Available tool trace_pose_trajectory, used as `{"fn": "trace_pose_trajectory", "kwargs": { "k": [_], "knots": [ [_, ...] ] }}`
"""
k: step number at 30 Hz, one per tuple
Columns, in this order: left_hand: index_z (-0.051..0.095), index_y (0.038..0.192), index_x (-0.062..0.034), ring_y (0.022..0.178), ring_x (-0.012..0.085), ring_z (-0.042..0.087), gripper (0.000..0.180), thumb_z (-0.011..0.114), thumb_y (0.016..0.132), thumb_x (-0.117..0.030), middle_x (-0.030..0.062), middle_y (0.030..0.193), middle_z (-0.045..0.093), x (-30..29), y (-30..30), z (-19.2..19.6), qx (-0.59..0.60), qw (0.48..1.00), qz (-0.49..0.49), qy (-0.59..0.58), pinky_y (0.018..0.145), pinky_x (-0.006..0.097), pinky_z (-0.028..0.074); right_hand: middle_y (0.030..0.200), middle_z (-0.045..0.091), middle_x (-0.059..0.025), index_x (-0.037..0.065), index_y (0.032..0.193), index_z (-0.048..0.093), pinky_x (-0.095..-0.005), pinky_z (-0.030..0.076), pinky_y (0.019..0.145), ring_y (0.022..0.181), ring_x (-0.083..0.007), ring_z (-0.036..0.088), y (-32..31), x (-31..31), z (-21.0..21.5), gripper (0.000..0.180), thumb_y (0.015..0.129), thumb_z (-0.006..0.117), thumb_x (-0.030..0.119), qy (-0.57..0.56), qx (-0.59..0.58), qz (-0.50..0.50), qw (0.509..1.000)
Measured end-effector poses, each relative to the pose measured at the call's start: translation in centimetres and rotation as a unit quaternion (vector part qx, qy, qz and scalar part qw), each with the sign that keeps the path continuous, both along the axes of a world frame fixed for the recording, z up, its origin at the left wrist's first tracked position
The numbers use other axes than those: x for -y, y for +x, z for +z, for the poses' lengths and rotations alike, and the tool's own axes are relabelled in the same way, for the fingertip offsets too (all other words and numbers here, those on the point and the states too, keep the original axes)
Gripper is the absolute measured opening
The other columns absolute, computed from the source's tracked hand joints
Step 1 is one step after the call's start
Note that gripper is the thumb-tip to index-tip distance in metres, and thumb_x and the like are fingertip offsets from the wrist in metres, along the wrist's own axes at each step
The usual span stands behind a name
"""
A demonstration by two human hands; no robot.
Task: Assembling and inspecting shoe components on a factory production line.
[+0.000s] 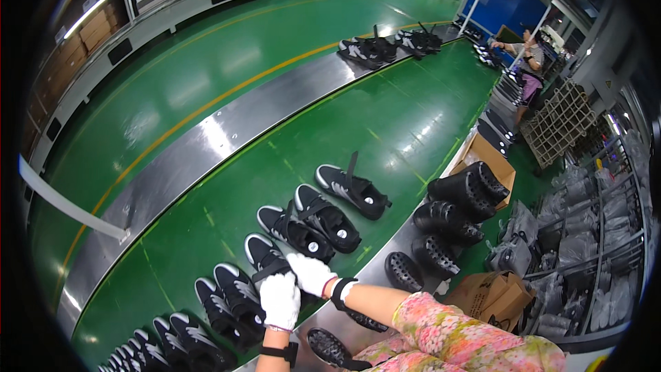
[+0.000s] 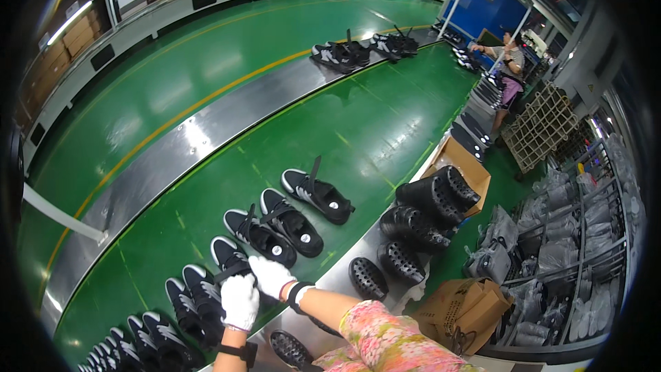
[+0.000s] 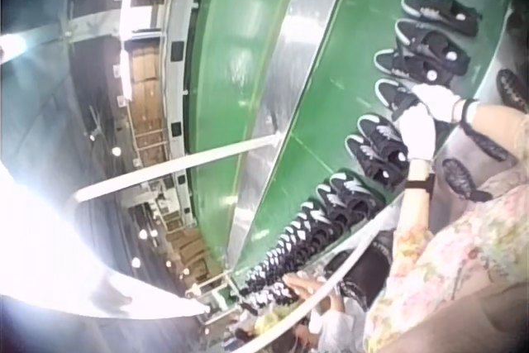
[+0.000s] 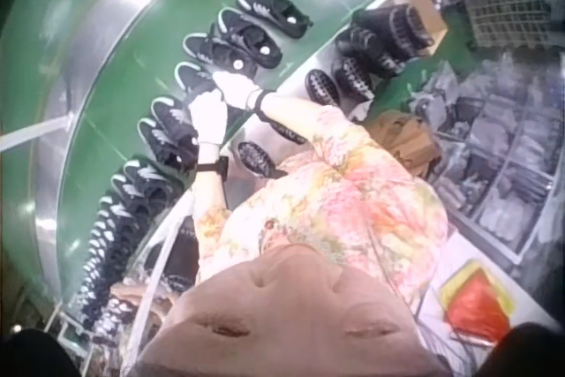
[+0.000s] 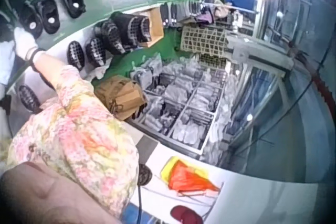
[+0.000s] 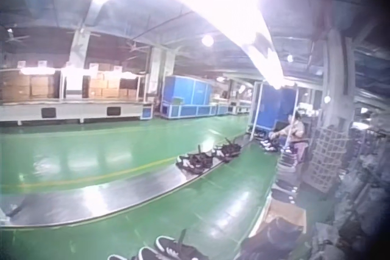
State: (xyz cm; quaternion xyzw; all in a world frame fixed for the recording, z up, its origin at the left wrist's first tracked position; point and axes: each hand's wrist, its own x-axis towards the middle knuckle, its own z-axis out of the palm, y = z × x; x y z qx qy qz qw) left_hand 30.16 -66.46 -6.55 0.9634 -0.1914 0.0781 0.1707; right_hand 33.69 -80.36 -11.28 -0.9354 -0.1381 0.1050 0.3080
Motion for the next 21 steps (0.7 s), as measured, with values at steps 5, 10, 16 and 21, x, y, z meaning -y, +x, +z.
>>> {"fn": "trace_pose_trajectory", "kwargs": {
  "k": [5, 10, 16, 21],
  "knots": [
    [0.067, 0.09, -0.0079, 0.078, 0.0326, 0.057, 0.019, 0.064, 0.072, -0.013, 0.0128, 0.076, 0.058, -0.6, -0.9, -0.8, -0.006, 0.996, 0.055, -0.068, 0.07, 0.046, 0.046, 0.105, 0.059, -0.0213, 0.0, 0.131, 0.047, -0.0463, 0.053, 0.078, 0.095, -0.0391, 0.063, 0.5, -0.5, 1.2, 0.05, 0.084, 0.057, 0.011, -0.002, 0.094, 0.065, 0.993],
    [0.065, 0.087, -0.0077, 0.079, 0.0331, 0.057, 0.017, 0.065, 0.072, -0.014, 0.0132, 0.077, 0.058, -1.0, -1.1, -1.2, -0.047, 0.996, 0.064, -0.033, 0.073, 0.047, 0.045, 0.1, 0.06, -0.0194, 0.002, 0.118, 0.052, -0.0455, 0.053, 0.077, 0.09, -0.0373, 0.064, 0.9, -1.1, 2.2, 0.031, 0.089, 0.05, 0.014, -0.004, 0.069, 0.098, 0.993],
    [0.067, 0.096, -0.0071, 0.087, 0.0343, 0.058, 0.025, 0.068, 0.073, -0.017, 0.0147, 0.085, 0.061, -0.7, -1.5, -2.2, -0.085, 0.992, 0.097, -0.005, 0.079, 0.047, 0.045, 0.097, 0.062, -0.0203, 0.002, 0.114, 0.053, -0.0457, 0.052, 0.078, 0.089, -0.0371, 0.065, 1.4, -1.2, 0.9, 0.029, 0.089, 0.05, 0.015, -0.004, 0.047, 0.095, 0.994],
    [0.066, 0.106, -0.0068, 0.096, 0.0371, 0.058, 0.034, 0.07, 0.075, -0.018, 0.0169, 0.099, 0.063, -2.1, -1.7, -2.6, -0.012, 0.984, 0.163, -0.063, 0.086, 0.048, 0.046, 0.116, 0.064, -0.0235, 0.0, 0.123, 0.06, -0.0427, 0.048, 0.098, 0.11, -0.0385, 0.061, 0.2, -0.5, 1.9, 0.04, 0.086, 0.054, 0.013, 0.132, 0.037, 0.107, 0.985]
  ]
}}
